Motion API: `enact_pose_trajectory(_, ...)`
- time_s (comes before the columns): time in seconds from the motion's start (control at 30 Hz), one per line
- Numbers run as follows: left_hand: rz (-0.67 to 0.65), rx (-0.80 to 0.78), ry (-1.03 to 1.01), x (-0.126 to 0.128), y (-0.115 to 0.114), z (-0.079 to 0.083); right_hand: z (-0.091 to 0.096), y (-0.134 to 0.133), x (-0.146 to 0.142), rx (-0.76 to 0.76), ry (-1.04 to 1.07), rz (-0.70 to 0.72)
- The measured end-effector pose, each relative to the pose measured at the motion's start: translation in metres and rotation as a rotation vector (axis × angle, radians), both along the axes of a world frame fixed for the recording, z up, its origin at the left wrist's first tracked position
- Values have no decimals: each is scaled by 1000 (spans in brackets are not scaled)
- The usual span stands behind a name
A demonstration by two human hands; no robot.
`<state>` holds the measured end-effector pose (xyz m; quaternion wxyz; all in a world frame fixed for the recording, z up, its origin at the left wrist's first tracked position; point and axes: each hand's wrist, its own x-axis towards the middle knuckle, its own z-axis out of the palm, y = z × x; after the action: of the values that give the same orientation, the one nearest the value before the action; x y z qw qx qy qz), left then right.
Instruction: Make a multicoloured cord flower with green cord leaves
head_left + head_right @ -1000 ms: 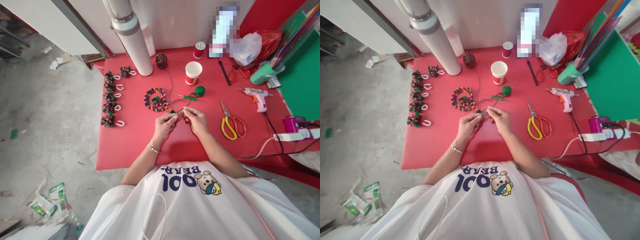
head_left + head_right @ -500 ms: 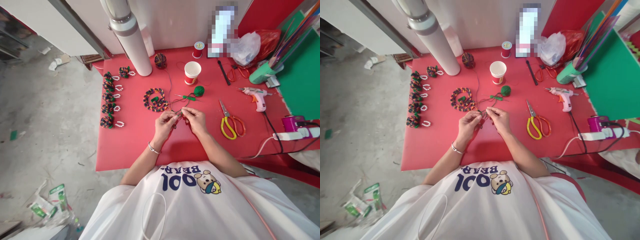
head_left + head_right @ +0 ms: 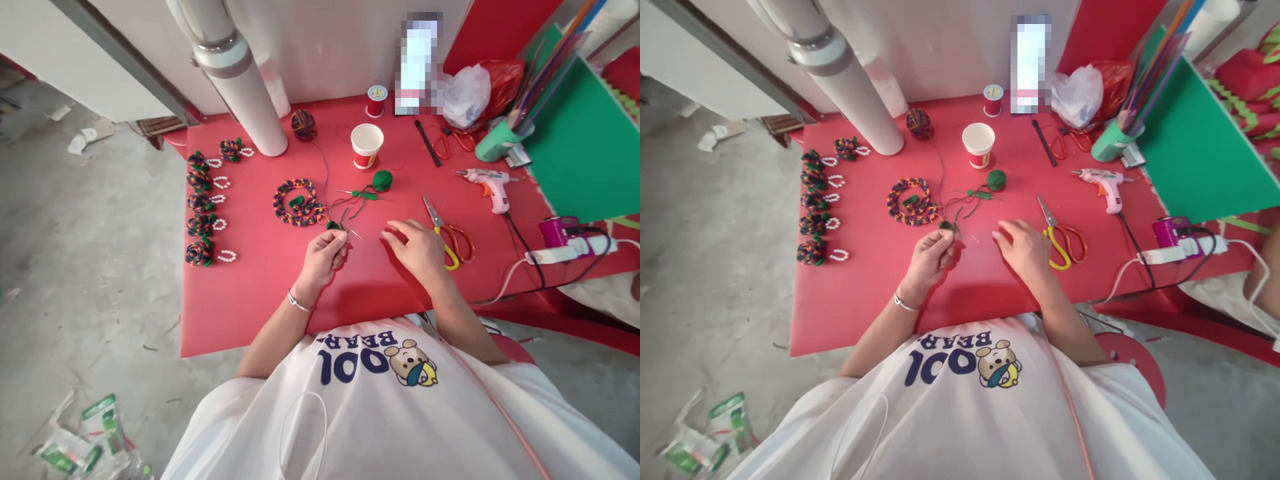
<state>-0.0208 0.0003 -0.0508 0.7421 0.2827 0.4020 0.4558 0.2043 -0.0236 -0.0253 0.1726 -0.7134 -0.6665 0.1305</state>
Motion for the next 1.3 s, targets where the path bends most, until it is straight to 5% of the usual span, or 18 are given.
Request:
enact_pose_trajectory(0.23, 55, -29, -16, -2, 2, 9, 10, -40, 57, -154, -404, -242)
enact_pose_trajectory(0.57, 58, 8, 87, -4, -1, 4, 11, -33, 85, -249, -209, -362)
enact_pose_trajectory(0.7, 73, 74, 107, -1, -3, 3, 9, -26, 44, -47, 269, -359)
enact_pose_trajectory(0.87, 129, 139, 190, 1, -5, -3, 3, -1, -42, -109, 986, -12)
enact_pose_trajectory(1.03, 183, 267, 324, -3, -6, -6, 0, 21, -71, 62, 934, -7)
enact_pose_trajectory(1.3, 190, 381, 380, -4, -8, 0, 5, 22, -72, -15, 1000, -24)
